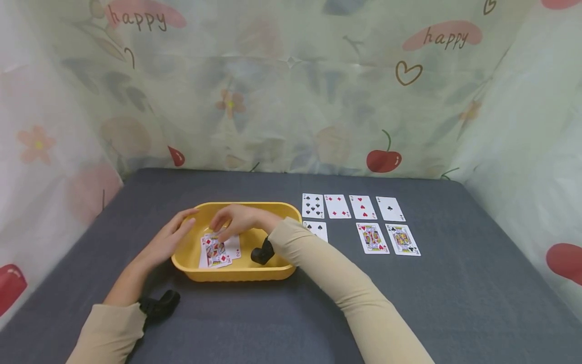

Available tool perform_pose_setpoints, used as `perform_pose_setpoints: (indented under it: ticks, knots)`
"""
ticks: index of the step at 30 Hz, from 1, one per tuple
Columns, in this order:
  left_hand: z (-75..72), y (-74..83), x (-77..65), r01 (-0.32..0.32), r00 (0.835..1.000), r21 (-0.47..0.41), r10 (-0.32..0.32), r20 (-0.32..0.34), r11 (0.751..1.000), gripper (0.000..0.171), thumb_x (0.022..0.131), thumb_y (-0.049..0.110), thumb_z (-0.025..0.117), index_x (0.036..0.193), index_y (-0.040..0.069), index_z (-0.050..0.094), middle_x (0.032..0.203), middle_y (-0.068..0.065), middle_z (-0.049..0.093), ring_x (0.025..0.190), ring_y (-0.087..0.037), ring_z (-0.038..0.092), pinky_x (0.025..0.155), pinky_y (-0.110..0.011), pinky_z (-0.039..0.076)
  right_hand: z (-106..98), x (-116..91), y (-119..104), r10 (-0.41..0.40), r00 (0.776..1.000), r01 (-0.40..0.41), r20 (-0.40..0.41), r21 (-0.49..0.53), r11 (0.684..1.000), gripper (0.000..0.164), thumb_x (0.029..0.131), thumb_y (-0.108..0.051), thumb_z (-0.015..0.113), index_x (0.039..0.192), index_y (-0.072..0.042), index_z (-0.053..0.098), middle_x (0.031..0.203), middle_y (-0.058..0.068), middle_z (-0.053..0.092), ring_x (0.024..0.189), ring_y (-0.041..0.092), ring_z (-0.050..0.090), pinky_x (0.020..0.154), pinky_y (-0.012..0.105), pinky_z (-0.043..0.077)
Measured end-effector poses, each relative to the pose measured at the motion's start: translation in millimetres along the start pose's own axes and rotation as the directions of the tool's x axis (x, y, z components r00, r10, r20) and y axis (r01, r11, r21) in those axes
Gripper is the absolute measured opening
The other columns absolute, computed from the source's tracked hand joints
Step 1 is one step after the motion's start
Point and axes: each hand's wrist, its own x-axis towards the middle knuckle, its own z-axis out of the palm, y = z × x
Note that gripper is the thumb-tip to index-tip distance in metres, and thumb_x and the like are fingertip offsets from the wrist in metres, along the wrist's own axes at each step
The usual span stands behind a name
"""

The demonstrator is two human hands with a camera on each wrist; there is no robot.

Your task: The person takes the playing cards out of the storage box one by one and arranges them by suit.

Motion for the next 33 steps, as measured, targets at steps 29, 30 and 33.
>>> perform_pose_setpoints:
  ticks: [29, 30, 33]
  knots:
    - [1.5, 0.6, 0.4, 0.006, 1.000, 0.005, -0.006, -0.011, 1.000, 0.058, 0.101, 0.043, 0.030, 0.145, 0.005, 0.024, 0.152, -0.025, 0.019, 0.134, -0.042, 0.027, 0.106, -0.060, 0.026, 4, -3, -2, 0.094, 0.995, -0.094, 0.031, -0.023, 0.995, 0.037, 0.075, -0.009, 0.076, 0.108, -0.005, 0.059, 0.089, 0.002, 0.054, 0.071, 0.009, 0.052, 0.061, 0.018, 0.046]
    - [1.4, 0.4, 0.4, 0.007, 1.000, 0.005, -0.007, -0.010, 1.000, 0.058, 0.101, 0.042, 0.029, 0.145, 0.005, 0.024, 0.152, -0.025, 0.019, 0.134, -0.043, 0.026, 0.106, -0.061, 0.025, 3, -4, -2, 0.090, 0.995, -0.091, 0.042, 0.011, 0.996, 0.036, 0.077, -0.008, 0.075, 0.109, -0.004, 0.058, 0.088, 0.002, 0.054, 0.069, 0.009, 0.053, 0.061, 0.019, 0.047]
    - [1.4, 0.1, 0.6, 0.006, 1.000, 0.007, -0.006, -0.007, 1.000, 0.058, 0.101, 0.042, 0.029, 0.145, 0.005, 0.024, 0.152, -0.025, 0.018, 0.134, -0.043, 0.026, 0.106, -0.061, 0.025, -1, -8, -3, 0.070, 0.996, -0.073, 0.053, 0.070, 0.995, 0.034, 0.079, -0.007, 0.072, 0.110, -0.004, 0.057, 0.090, 0.003, 0.055, 0.073, 0.009, 0.055, 0.064, 0.020, 0.049]
